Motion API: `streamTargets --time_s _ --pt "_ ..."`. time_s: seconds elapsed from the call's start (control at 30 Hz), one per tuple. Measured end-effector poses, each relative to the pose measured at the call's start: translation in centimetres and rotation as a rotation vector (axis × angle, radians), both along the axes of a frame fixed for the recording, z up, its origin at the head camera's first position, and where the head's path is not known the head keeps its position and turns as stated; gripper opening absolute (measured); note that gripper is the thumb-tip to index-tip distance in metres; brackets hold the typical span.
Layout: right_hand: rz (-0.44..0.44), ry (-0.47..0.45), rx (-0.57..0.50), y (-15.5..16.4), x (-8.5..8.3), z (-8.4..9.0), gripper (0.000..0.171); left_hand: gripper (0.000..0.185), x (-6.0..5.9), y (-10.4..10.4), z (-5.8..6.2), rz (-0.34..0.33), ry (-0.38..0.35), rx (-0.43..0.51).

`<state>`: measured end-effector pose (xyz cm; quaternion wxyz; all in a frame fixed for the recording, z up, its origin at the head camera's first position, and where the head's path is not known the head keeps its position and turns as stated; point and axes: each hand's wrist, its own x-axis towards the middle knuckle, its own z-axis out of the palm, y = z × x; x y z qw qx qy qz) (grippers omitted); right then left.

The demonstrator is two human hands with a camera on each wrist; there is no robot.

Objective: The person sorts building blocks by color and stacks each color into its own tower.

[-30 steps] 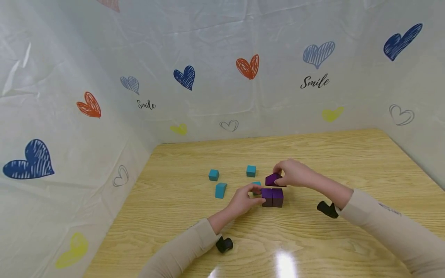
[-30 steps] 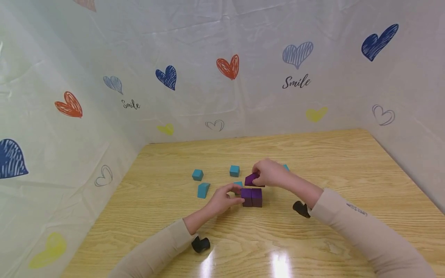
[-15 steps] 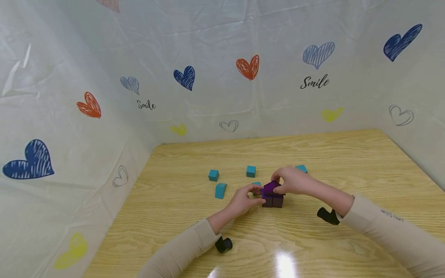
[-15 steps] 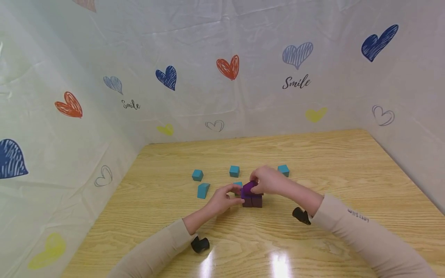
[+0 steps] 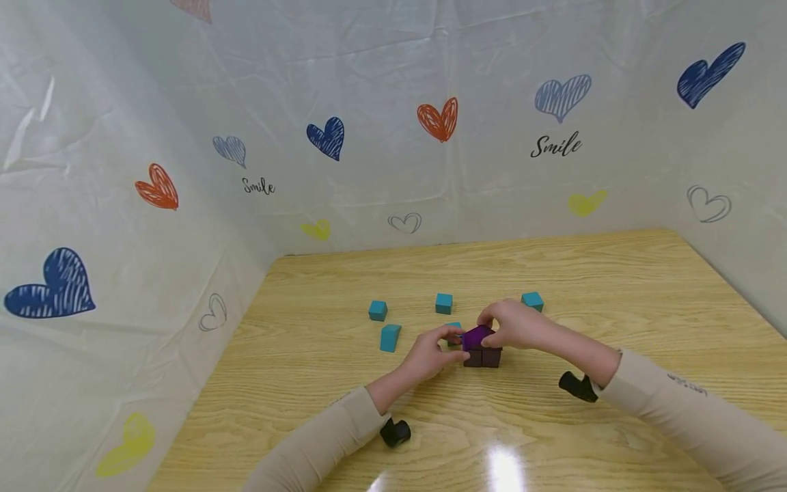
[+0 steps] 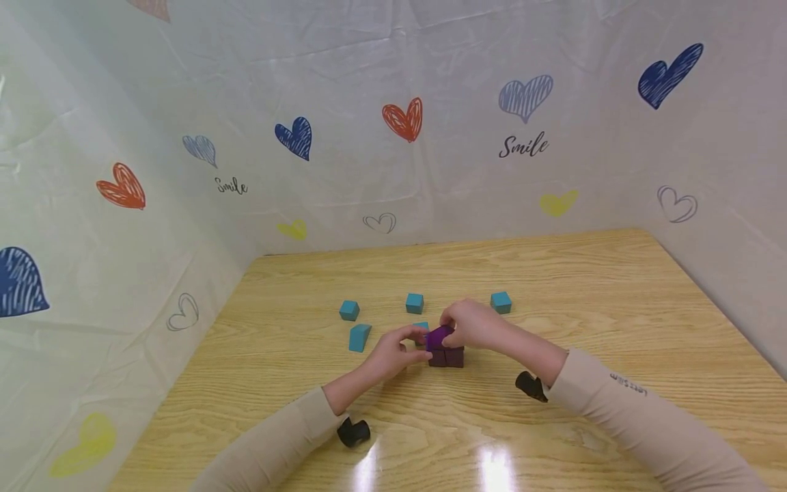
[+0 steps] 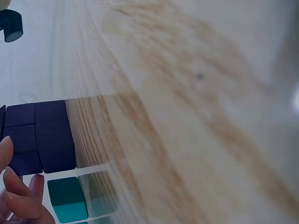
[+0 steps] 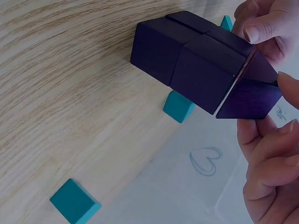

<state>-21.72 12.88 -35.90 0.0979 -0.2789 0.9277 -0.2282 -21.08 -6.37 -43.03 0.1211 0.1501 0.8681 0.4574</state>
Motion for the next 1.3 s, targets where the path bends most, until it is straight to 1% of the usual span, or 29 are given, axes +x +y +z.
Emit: streamTargets --time_s 0.13,0.47,0.73,0.97,1.3 --pt "-0.001 0.001 0.003 -0.08 -0.03 -0.12 0.022 0.04 0.05 0.02 0.07 -0.004 -0.001 -0.011" --pt "-0.015 0.002 0.017 -0.09 -0.09 -0.52 0.026 0.038 0.03 0.06 -0.09 0.008 -0.008 0.016" --pt "-0.024 0.009 0.014 -0.12 0.09 -0.61 0.023 0.037 0.01 0.21 0.02 0.014 -0.018 0.017" --pt "-0.028 0.019 0.032 -0.32 0.21 -0.53 0.023 0.035 0.0 0.18 0.02 0.02 -0.046 0.046" --pt "-0.032 0.037 0.029 -0.35 0.49 -0.36 0.024 0.036 -0.08 0.25 -0.1 0.007 -0.013 0.036"
